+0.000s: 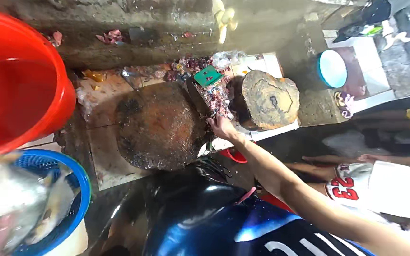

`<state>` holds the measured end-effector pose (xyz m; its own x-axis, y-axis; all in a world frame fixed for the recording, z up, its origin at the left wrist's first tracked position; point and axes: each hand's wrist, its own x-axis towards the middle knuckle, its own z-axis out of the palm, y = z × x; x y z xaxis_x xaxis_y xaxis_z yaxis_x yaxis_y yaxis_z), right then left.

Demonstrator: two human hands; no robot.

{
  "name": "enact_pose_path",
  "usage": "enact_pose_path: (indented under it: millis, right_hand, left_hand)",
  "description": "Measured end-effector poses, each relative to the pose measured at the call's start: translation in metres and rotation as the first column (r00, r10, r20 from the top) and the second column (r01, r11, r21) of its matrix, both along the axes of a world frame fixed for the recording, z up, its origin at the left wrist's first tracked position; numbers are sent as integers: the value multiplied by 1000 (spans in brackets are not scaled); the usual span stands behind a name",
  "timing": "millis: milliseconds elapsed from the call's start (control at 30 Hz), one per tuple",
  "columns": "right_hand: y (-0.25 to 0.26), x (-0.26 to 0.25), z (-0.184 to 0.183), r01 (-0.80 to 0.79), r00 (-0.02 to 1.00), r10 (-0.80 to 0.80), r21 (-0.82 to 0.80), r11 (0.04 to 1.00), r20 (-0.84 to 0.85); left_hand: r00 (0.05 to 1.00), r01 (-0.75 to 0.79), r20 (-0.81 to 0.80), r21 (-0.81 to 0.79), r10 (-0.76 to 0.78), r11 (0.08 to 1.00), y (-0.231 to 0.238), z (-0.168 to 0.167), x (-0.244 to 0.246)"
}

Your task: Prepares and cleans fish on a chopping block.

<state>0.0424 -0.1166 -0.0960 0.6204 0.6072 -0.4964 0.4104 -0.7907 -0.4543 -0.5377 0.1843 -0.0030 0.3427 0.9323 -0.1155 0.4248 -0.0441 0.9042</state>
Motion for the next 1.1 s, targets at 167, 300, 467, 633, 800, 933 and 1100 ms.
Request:
enact_pose_path:
  millis: [167, 300, 467, 633, 800, 933, 1100]
  right_hand:
    - [-5, -71, 1, -531, 810, 538, 96, 842, -234]
    - [10, -21, 1, -117, 993, 117, 47, 992, 4]
    - [31, -100, 22, -227, 969, 221, 43, 973, 115]
    - [28, -130, 26, -296, 949, 295, -10, 955, 112]
    - [22, -148, 30, -291, 955, 293, -52, 955, 53]
    - [25, -152, 22, -350, 928, 370, -240, 906, 42]
    - [-6, -114, 26, -184, 962, 216, -189, 965, 169]
  left_hand:
    - [894, 131, 448, -258, -1, 957, -91, 0, 194]
    - [981, 193, 137, -603, -139, 774, -114, -84, 262]
    - [971, 125, -111, -513, -210, 849, -131, -106, 261]
    - [963, -220, 56, -398, 263, 891, -201, -121, 283]
    - [894, -326, 135, -458, 427, 827, -224, -130, 301]
    - [935, -248, 116, -465, 336, 850, -224, -128, 286]
    - [985, -43, -169, -374, -22, 926, -154, -115, 225]
